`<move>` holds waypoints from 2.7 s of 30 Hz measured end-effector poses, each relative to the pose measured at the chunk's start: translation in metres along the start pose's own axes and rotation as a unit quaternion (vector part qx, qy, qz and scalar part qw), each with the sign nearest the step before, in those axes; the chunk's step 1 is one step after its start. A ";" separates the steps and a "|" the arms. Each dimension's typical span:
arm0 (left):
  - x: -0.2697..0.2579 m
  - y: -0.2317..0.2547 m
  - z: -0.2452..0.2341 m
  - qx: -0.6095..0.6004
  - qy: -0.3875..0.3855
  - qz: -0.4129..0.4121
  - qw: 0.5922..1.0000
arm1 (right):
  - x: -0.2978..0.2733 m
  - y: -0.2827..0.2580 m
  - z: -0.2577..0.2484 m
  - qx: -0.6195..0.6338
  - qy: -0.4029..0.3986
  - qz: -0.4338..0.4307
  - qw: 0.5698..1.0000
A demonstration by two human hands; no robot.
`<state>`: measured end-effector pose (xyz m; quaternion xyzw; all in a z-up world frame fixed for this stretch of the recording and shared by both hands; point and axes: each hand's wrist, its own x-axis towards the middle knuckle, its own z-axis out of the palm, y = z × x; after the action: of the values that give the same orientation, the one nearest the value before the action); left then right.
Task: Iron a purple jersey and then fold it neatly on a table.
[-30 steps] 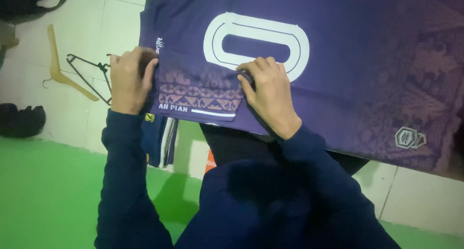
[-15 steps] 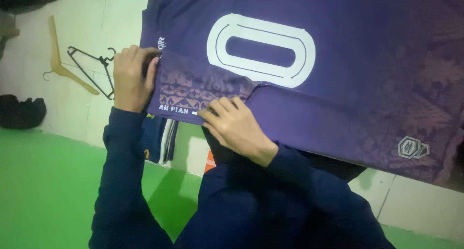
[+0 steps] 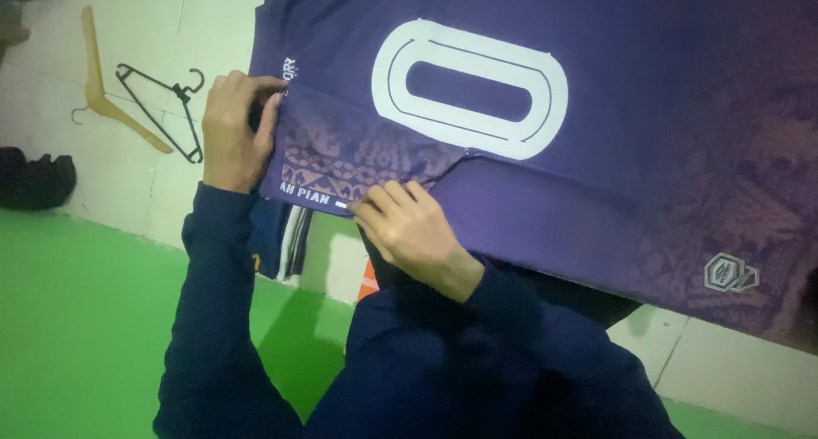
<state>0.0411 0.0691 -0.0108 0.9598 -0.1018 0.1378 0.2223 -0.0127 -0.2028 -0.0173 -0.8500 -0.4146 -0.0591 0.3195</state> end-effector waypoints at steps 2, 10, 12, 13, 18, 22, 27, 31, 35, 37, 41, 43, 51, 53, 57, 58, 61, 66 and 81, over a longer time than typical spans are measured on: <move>-0.010 -0.010 0.004 0.036 0.013 0.011 0.999 | 0.003 -0.002 -0.009 0.005 0.000 0.010 1.000; -0.065 0.060 -0.014 0.210 0.015 -0.146 0.967 | -0.016 0.018 -0.055 0.031 -0.030 0.036 0.998; -0.074 0.080 -0.015 0.177 -0.003 -0.228 0.957 | -0.021 0.026 -0.062 0.022 -0.058 0.023 0.998; -0.076 0.081 -0.012 0.177 -0.004 -0.233 0.956 | -0.020 0.029 -0.061 0.024 -0.062 0.022 0.998; -0.086 0.077 -0.007 0.124 0.049 -0.222 0.966 | -0.019 0.031 -0.054 -0.007 -0.091 -0.016 0.996; -0.079 0.076 -0.017 0.090 0.035 -0.230 0.968 | -0.024 0.033 -0.051 0.004 -0.063 -0.010 0.998; -0.076 0.077 -0.031 0.059 0.008 -0.265 0.962 | -0.026 0.033 -0.048 0.024 -0.078 -0.017 0.997; -0.071 0.070 -0.032 0.074 -0.033 -0.252 0.964 | -0.019 0.032 -0.055 0.045 -0.086 -0.013 0.995; -0.056 0.073 -0.037 0.087 -0.048 -0.237 0.967 | -0.022 0.034 -0.080 0.075 -0.075 0.006 0.994; -0.035 0.072 -0.038 0.098 -0.046 -0.216 0.970 | -0.022 0.045 -0.109 0.070 -0.068 0.018 0.995; 0.037 0.082 -0.027 0.054 -0.053 -0.075 0.994 | -0.026 0.089 -0.192 -0.043 -0.065 0.115 0.990; 0.088 0.090 -0.007 0.017 -0.060 -0.009 0.998 | -0.039 0.135 -0.227 -0.135 -0.052 0.152 0.978; 0.280 0.115 0.160 -0.038 0.018 0.331 0.943 | -0.125 0.385 -0.273 -0.386 0.006 0.305 0.870; 0.291 0.117 0.182 -0.055 -0.016 0.351 0.935 | -0.155 0.420 -0.258 -0.419 -0.014 0.306 0.855; 0.304 0.092 0.211 0.003 -0.092 0.343 0.935 | -0.185 0.431 -0.243 -0.446 0.011 0.331 0.831; 0.302 0.086 0.206 0.004 -0.100 0.340 0.935 | -0.194 0.431 -0.239 -0.439 0.008 0.334 0.834; 0.298 0.067 0.194 -0.048 -0.182 0.251 0.949 | -0.202 0.416 -0.231 -0.529 0.093 0.266 0.800; 0.296 0.050 0.171 0.185 -0.042 0.333 0.924 | -0.191 0.384 -0.226 -0.574 0.217 0.265 0.744; 0.151 0.122 0.049 0.170 -0.047 0.424 0.889 | -0.237 0.272 -0.224 -0.499 0.109 0.388 0.767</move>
<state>0.1629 -0.0807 0.0418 0.8539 -0.4839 0.1892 -0.0290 0.0726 -0.6170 -0.0617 -0.9660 0.0765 -0.2207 -0.1112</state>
